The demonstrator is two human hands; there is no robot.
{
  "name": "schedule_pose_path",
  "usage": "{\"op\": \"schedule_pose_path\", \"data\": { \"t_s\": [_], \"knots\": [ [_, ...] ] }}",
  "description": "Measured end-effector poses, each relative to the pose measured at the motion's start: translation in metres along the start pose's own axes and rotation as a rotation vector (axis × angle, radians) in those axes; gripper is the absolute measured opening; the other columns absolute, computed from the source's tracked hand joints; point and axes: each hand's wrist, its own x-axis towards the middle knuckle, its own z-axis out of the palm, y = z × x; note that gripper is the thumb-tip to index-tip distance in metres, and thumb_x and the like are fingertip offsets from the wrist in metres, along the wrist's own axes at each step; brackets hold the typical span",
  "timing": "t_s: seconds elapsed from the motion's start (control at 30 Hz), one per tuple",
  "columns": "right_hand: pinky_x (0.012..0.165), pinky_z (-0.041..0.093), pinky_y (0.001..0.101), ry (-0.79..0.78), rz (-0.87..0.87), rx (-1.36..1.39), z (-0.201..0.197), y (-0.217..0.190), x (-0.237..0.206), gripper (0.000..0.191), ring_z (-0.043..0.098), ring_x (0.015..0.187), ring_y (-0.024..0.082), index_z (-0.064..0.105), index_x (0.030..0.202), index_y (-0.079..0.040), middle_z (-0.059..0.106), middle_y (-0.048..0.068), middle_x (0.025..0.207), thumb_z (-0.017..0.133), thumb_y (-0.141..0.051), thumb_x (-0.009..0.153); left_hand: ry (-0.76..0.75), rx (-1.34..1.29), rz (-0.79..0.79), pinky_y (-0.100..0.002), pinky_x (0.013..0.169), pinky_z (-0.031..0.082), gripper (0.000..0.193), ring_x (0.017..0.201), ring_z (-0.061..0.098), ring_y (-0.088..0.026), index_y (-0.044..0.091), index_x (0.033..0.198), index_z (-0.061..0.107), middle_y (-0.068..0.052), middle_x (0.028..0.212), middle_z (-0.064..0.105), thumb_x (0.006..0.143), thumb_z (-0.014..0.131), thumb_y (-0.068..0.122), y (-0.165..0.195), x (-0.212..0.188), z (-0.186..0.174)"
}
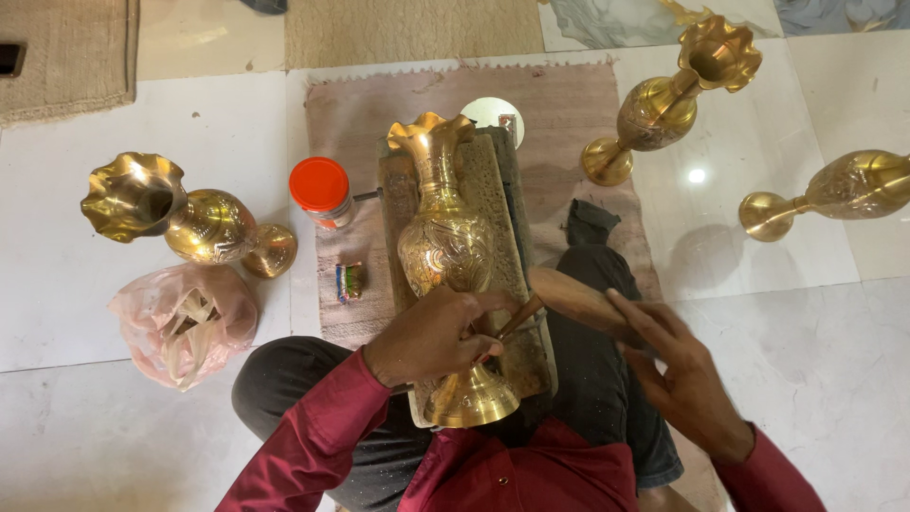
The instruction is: The person sits on the floor and hand-engraves floral patterns into a brass vase held in a wooden clamping stand, holding a chisel against the metal and striking it with a wooden mallet. Midway the person lifts the vase, repositions it in the stand, and resumes chiseling.
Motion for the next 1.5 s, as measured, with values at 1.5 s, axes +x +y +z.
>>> {"op": "schedule_pose_path", "data": {
  "t_s": [1.5],
  "knots": [
    [0.096, 0.057, 0.0335, -0.181, -0.019, 0.314, -0.009, -0.015, 0.06, 0.056, 0.065, 0.117, 0.018, 0.053, 0.145, -0.016, 0.067, 0.004, 0.123, 0.066, -0.006, 0.091, 0.32, 0.008, -0.199, -0.038, 0.064, 0.059, 0.051, 0.07, 0.079, -0.027, 0.014, 0.133, 0.061, -0.016, 0.075, 0.075, 0.084, 0.076, 0.012, 0.011, -0.014, 0.023]
  ]
}}
